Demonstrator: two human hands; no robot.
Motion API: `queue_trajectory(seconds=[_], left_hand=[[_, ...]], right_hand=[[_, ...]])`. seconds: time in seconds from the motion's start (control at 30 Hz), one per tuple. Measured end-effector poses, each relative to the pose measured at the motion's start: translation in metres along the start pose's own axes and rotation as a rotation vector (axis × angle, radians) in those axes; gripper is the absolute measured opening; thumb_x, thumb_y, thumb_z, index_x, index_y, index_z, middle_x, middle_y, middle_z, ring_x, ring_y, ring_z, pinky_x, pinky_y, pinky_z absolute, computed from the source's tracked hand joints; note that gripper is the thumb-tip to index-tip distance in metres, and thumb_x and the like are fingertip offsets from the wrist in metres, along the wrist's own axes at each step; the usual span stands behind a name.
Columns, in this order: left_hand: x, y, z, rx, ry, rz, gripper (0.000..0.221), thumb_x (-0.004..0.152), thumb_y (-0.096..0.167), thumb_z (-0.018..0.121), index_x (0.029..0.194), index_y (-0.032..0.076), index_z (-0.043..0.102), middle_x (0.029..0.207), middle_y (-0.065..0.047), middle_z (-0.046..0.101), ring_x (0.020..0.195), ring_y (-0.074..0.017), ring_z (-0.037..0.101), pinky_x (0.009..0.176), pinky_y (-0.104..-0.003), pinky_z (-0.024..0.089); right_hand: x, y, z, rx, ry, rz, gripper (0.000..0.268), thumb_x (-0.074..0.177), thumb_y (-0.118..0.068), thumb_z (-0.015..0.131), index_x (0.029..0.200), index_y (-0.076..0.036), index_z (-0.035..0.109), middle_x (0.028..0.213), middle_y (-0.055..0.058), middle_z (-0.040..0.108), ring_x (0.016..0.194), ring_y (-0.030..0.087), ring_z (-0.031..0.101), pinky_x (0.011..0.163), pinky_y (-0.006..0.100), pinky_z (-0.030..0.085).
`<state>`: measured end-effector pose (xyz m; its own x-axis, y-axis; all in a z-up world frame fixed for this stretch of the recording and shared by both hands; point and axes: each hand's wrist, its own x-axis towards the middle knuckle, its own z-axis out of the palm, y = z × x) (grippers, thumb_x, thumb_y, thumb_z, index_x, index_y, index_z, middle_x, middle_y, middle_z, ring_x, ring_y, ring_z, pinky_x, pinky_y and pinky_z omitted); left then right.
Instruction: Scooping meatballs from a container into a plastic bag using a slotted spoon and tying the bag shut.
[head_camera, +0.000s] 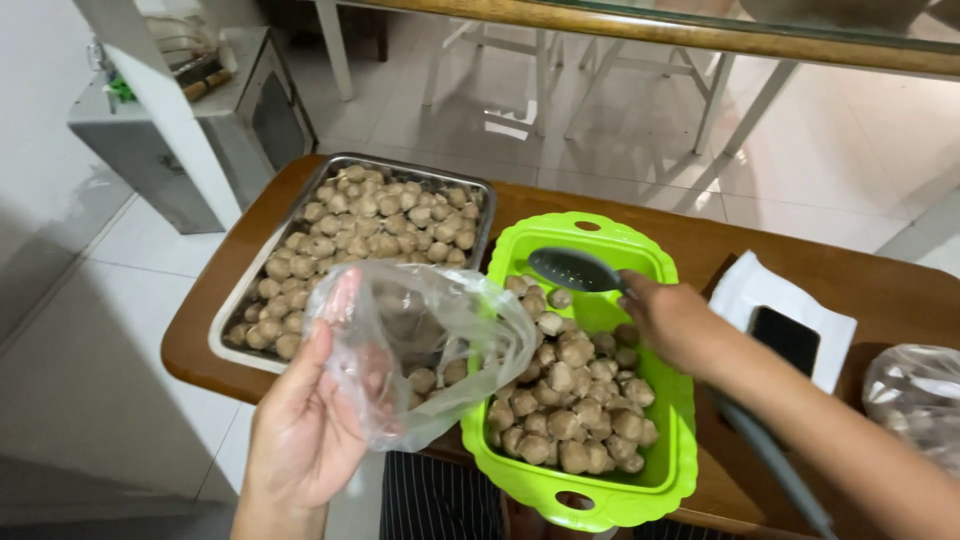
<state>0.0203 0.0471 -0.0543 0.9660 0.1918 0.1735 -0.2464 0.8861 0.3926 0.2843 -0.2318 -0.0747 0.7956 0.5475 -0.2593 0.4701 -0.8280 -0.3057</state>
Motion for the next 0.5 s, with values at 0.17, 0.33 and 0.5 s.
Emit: queue_trajectory(seconds=[0.17,0.33,0.5], left_hand=[[0.002,-0.004,0.002,0.020,0.031,0.029,0.051,0.111,0.023,0.041,0.160,0.010,0.036,0.098,-0.016,0.071,0.079,-0.0216,0.072,0.066,-0.033,0.063],[0.000,-0.003,-0.005,0.033,0.110,0.022,0.045,0.112,0.025,0.042,0.150,0.002,0.049,0.101,-0.016,0.076,0.079,-0.0220,0.075,0.066,-0.037,0.065],[-0.001,0.000,-0.005,0.004,0.069,0.028,0.041,0.113,0.023,0.040,0.146,0.000,0.050,0.102,-0.020,0.076,0.084,-0.0264,0.076,0.072,-0.040,0.066]], right_hand=[[0.003,-0.012,0.017,-0.133,-0.041,-0.057,0.067,0.096,-0.014,0.061,0.155,-0.009,0.030,0.114,0.026,0.067,0.087,0.039,0.072,0.074,0.047,0.058],[0.026,0.006,0.031,0.019,-0.101,-0.073,0.053,0.107,-0.027,0.041,0.156,-0.007,0.032,0.072,0.016,0.064,0.068,0.030,0.068,0.072,0.041,0.059],[0.005,-0.002,-0.010,0.325,-0.289,0.162,0.053,0.107,-0.029,0.043,0.158,-0.015,0.035,0.069,0.010,0.060,0.039,0.016,0.048,0.037,0.028,0.047]])
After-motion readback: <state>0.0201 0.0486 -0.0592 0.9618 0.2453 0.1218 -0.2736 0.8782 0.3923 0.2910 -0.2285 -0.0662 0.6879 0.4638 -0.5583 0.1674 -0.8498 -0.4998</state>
